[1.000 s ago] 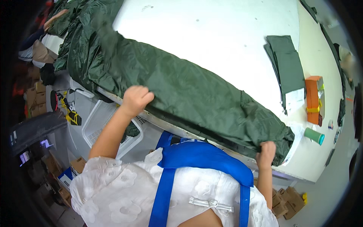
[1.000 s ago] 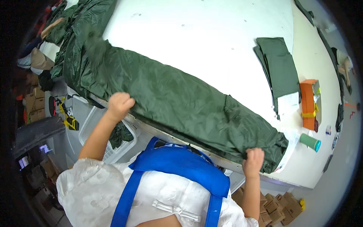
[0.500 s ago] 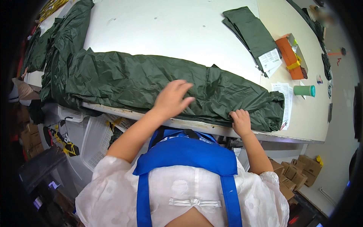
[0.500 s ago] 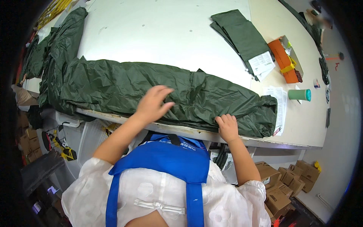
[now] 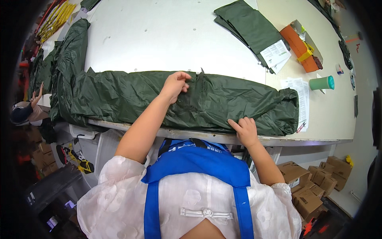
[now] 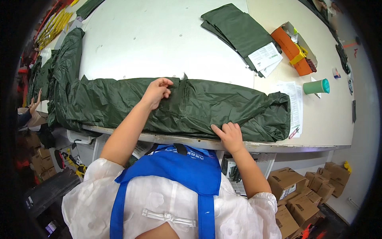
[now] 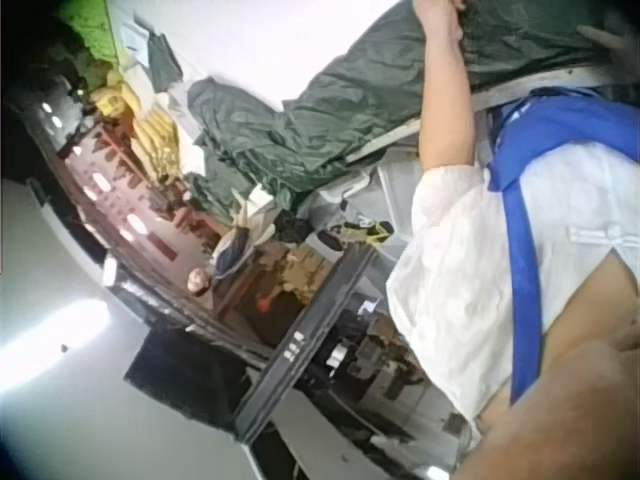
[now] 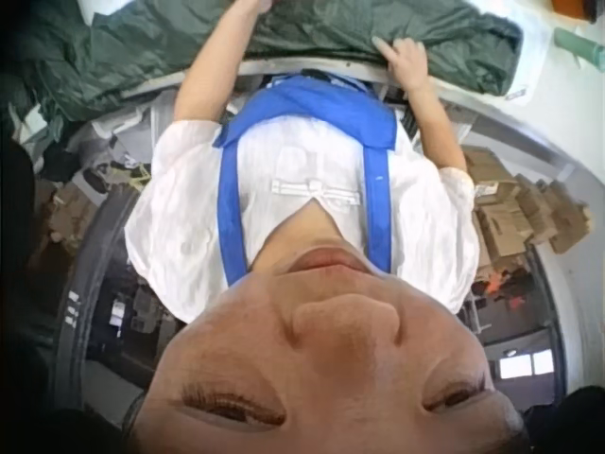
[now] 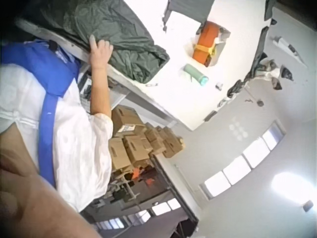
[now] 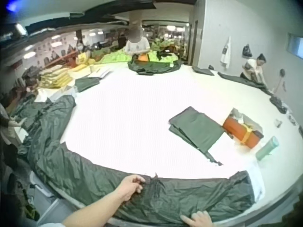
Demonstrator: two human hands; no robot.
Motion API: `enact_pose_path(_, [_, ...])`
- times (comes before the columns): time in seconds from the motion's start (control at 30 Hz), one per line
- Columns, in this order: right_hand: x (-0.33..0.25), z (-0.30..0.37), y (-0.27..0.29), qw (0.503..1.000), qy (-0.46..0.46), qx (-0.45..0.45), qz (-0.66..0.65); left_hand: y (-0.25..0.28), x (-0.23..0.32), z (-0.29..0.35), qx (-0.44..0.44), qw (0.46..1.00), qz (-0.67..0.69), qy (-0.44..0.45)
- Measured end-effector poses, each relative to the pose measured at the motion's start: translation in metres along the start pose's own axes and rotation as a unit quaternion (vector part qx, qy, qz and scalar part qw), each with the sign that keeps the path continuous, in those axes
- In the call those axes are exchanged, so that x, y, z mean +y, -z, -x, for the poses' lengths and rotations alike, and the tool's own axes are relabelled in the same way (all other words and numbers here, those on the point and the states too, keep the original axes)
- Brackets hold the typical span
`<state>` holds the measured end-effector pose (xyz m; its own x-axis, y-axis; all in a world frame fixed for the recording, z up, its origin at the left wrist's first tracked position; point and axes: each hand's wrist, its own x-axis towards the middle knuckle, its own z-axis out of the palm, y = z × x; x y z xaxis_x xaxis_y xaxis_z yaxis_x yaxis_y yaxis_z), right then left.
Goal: The person folds a green jacket on a white table. They smooth the fabric, fold the sleeves inward, fold the body in half, then in thirds, and press the folded jacket flat. The folded jacket is placed on a stack of similar items.
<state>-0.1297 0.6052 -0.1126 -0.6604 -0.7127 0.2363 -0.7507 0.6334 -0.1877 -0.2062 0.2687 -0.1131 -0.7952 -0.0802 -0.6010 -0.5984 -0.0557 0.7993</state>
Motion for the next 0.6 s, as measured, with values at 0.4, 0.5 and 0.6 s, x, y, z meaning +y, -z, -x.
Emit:
enact_pose_path(0.4, [0.01, 0.008, -0.002, 0.999, 0.021, -0.023, -0.007, -0.05, 0.052, -0.056, 0.037, 0.911, -0.386, -0.143])
enact_pose_path(0.5, [0.01, 0.009, 0.0, 1.0, -0.011, -0.007, -0.021, -0.013, 0.032, -0.055, 0.07, 0.978, -0.198, 0.023])
enact_pose_path(0.6, [0.012, 0.014, -0.007, 0.999, -0.01, -0.023, -0.048, -0.012, 0.007, -0.053, 0.106, 0.837, -0.526, -0.106])
